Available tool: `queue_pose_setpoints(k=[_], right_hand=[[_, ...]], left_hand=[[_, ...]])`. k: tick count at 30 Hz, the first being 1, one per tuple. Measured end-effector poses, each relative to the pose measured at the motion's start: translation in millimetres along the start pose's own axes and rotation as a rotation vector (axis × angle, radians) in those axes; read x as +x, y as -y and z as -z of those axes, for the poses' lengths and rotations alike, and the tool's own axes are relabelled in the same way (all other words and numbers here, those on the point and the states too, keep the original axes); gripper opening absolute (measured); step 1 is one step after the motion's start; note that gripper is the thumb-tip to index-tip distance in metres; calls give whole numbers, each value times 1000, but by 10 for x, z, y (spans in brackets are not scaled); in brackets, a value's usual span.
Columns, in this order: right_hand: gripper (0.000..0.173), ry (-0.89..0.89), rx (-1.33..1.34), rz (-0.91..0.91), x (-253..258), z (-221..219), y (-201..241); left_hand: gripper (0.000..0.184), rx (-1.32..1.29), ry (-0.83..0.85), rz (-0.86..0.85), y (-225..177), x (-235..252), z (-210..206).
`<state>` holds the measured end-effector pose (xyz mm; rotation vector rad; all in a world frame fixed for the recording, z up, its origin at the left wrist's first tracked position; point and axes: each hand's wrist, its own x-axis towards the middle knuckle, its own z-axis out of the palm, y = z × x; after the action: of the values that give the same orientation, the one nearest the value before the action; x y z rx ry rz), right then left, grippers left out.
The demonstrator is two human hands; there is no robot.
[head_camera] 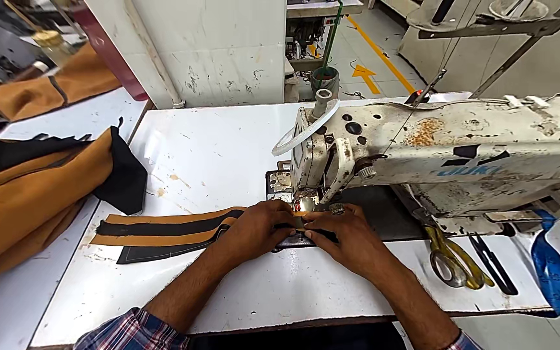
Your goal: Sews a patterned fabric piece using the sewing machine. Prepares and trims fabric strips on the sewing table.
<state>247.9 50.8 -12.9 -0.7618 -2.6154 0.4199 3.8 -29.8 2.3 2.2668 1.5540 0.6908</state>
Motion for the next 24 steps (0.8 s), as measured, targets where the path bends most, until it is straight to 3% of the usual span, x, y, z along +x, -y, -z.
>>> queue_pose_setpoints(k=[3, 10, 16, 20, 24], right_hand=[[37, -14, -54, 28, -14, -29, 0], [32, -73, -187, 102, -18, -90, 36], [36, -82, -164, 107, -35, -104, 38], [44, -143, -9, 11, -35, -110, 10], [40, -207, -35, -225, 19, -134, 77]], left_hand=[[26, 111, 1, -42, -10, -33, -48], [25, 221, -30, -165, -13, -108, -143], [25, 208, -18, -171, 3, -128, -165], [28, 198, -34, -186, 6, -110, -168], [31, 165, -78, -162, 24, -136, -213]])
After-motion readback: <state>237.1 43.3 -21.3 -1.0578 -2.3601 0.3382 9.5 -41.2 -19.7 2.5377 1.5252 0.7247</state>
